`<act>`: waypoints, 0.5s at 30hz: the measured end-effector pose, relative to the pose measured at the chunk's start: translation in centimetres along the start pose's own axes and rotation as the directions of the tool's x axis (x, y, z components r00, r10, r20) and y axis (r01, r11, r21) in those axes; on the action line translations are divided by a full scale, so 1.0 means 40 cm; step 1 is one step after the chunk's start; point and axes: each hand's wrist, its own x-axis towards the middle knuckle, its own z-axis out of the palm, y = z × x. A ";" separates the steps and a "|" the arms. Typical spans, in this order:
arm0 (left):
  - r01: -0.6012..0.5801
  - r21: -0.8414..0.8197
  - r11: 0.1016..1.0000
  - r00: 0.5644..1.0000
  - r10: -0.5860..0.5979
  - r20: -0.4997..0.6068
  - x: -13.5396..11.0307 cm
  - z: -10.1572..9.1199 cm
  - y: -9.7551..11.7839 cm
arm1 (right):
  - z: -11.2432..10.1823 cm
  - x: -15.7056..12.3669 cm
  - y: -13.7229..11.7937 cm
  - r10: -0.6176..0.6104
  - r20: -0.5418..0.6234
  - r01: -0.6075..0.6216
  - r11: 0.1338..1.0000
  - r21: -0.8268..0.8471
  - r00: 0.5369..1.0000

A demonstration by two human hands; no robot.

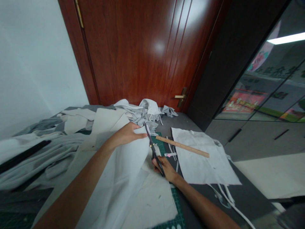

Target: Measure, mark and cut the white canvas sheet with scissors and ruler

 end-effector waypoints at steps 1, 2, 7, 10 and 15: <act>-0.007 -0.002 1.000 1.000 0.007 -0.001 0.001 0.000 -0.001 | -0.001 0.000 0.004 0.000 -0.004 0.000 1.000 0.003 1.000; -0.013 0.000 1.000 1.000 0.013 -0.003 0.001 0.000 -0.002 | -0.001 -0.001 0.009 0.002 -0.006 -0.002 1.000 0.004 1.000; 0.005 0.024 1.000 1.000 -0.005 -0.006 0.003 0.001 -0.007 | -0.002 -0.003 0.019 0.002 -0.007 -0.002 1.000 0.019 1.000; 0.004 0.029 1.000 1.000 -0.004 -0.007 0.002 0.001 -0.007 | -0.004 -0.002 0.012 -0.008 -0.007 0.009 1.000 0.024 1.000; 0.003 0.032 0.999 1.000 -0.003 0.002 -0.001 -0.002 -0.001 | -0.005 0.001 0.003 0.009 -0.005 -0.008 0.998 0.056 1.000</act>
